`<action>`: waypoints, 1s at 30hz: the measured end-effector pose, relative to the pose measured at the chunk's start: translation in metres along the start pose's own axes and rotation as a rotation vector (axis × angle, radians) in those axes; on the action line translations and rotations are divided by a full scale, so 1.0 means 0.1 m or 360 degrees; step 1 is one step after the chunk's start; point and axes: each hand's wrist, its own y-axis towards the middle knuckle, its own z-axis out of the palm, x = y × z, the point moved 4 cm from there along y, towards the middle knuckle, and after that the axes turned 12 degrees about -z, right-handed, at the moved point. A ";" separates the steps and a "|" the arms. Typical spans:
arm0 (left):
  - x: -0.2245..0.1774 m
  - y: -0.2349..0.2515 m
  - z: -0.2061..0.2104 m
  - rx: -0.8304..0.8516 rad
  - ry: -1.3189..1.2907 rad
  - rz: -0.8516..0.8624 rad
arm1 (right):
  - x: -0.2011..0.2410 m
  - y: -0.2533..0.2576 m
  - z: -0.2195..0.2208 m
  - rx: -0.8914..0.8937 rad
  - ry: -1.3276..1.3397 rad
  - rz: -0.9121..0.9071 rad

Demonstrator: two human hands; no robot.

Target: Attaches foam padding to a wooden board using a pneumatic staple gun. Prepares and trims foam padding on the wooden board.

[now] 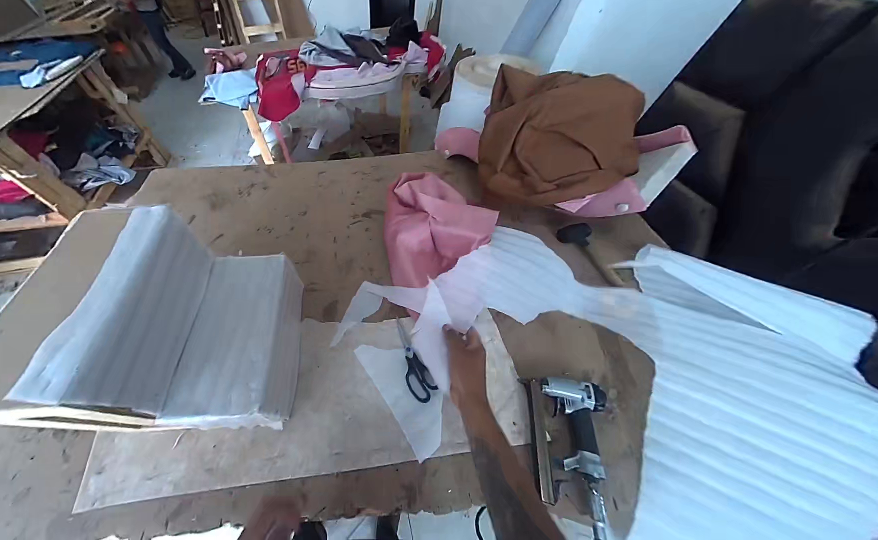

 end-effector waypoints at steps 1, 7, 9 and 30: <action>-0.05 0.30 0.21 0.0040 -0.0104 -0.0020 | 0.06 -0.21 0.10 0.0071 0.0016 -0.0017; -0.45 1.45 1.38 0.0511 -0.0905 -0.0710 | -0.13 -1.04 0.37 0.0304 0.0053 0.0112; -0.67 1.48 1.64 0.0701 -0.1092 -0.0796 | -0.12 -1.31 0.41 0.0473 0.0138 0.0067; 1.69 -3.88 -2.18 -0.1286 0.0396 -0.1590 | -0.29 -1.64 1.81 0.1601 -0.1038 -0.1207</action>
